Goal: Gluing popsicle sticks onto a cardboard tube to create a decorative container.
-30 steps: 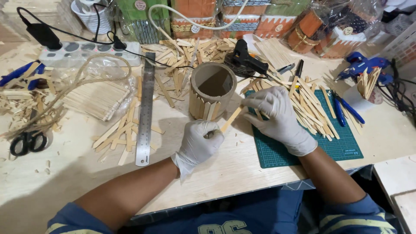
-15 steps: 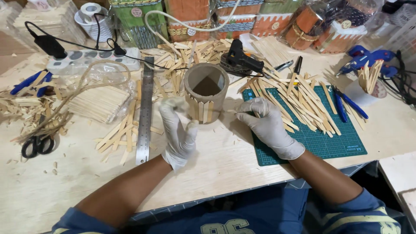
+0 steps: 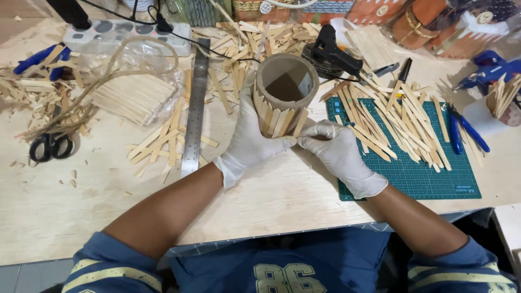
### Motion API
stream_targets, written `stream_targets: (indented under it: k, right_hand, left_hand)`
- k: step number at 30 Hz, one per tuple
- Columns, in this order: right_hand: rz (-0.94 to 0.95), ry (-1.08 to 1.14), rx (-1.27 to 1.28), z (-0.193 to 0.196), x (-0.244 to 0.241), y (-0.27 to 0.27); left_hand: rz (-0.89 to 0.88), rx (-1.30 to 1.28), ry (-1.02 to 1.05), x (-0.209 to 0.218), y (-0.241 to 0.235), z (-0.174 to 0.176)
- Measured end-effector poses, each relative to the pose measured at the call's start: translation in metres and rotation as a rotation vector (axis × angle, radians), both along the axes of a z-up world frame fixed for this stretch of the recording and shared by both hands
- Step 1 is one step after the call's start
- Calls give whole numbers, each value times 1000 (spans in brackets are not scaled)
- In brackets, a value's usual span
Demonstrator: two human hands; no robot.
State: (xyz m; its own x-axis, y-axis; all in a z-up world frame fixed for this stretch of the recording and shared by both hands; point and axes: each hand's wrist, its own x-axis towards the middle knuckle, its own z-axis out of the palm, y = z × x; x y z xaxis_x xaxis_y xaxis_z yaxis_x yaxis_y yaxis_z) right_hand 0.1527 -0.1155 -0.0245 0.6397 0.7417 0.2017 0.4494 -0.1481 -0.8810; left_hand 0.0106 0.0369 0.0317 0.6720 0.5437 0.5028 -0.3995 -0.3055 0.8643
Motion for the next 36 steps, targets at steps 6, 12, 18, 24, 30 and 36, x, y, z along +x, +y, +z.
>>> stream_targets:
  k: [6,12,18,24,30,36]
  right_hand:
    - [-19,-13,-36,-2,1,1]
    - [-35,3,-55,-2,-2,4]
    - [-13,-5,-45,18,-20,10]
    - [-37,-29,-55,20,-22,14]
    - [-44,-6,-62,24,-22,16]
    - [-28,-11,-66,28,-19,15]
  left_hand:
    - [7,-8,-76,6,-2,-22]
    - [43,32,-14,6,1,-16]
    - [46,-65,21,1,1,-2]
    - [143,-65,144,2,-2,-1]
    - [139,-68,66,8,-7,-7]
    - [109,-90,59,11,-11,-8]
